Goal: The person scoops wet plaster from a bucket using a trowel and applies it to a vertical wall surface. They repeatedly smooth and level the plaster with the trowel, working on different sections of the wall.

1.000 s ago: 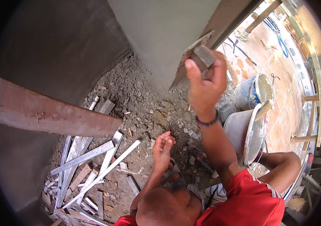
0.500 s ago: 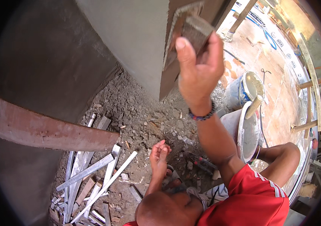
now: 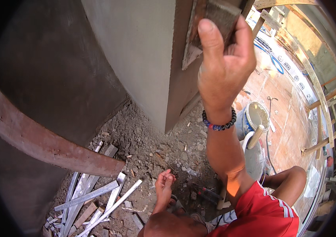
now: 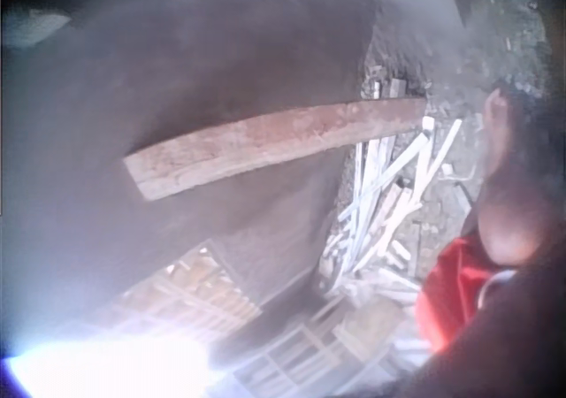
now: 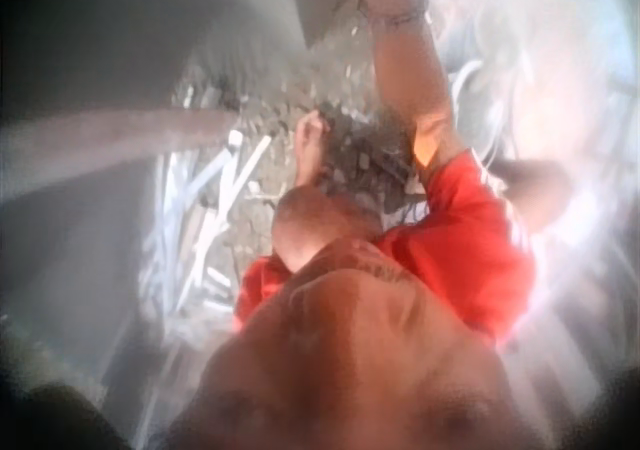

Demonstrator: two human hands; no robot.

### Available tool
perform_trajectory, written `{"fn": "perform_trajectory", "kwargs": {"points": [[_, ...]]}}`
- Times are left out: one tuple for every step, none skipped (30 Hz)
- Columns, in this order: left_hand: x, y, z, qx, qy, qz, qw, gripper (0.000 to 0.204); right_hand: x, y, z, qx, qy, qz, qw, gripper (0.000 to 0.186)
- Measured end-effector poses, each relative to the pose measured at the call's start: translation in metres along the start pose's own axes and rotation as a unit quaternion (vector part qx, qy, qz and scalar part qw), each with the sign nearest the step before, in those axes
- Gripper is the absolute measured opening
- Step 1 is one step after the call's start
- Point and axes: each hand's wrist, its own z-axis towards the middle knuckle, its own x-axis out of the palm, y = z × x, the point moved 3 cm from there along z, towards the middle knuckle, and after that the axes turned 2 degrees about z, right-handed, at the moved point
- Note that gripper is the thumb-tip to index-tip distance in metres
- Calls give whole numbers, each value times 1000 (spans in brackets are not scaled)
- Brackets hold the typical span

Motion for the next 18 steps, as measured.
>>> {"fn": "perform_trajectory", "kwargs": {"points": [[2,-1,2,2,6,2,1000,32,1,4,3,13,-20,20,1000,32],[3,0,3,-8,0,16,1000,32,4,9,1,27,-6,5,1000,32],[7,-2,6,6,16,2,1000,32,0,10,-10,14,-10,-30,999,32],[10,-2,8,8,20,0,1000,32,-1,10,-28,19,10,-94,995,32],[13,-3,11,8,16,6,1000,31,-4,10,-53,54,23,-95,994,33],[15,-3,12,15,22,2,1000,31,-9,8,-78,91,16,-80,992,33],[17,-3,14,22,21,6,1000,31,-11,1,-94,130,41,-91,987,34],[18,-3,15,25,20,10,999,31,-14,-2,-104,114,24,-54,992,35],[17,-3,16,28,18,8,999,31,-13,-5,-103,117,38,-68,990,35],[17,-2,16,29,15,6,999,30,-12,-7,-91,89,34,-60,994,35],[15,-1,16,27,12,5,1000,30,-10,-2,-72,65,10,-32,997,35],[14,0,16,28,13,2,1000,31,-4,6,-46,33,18,-43,998,34],[12,1,16,29,13,-1,999,32,1,13,-14,25,11,-36,999,32],[10,3,16,29,13,-6,999,32,7,22,18,0,15,-9,1000,30],[9,4,16,26,10,-6,1000,32,10,28,44,-38,12,-1,999,30],[9,6,17,22,8,-7,1000,32,17,37,65,-71,24,58,995,31],[9,8,18,8,-2,2,1000,32,16,39,65,-57,9,68,996,31],[10,10,19,7,5,-10,1000,32,18,41,63,-50,23,47,997,30]]}}
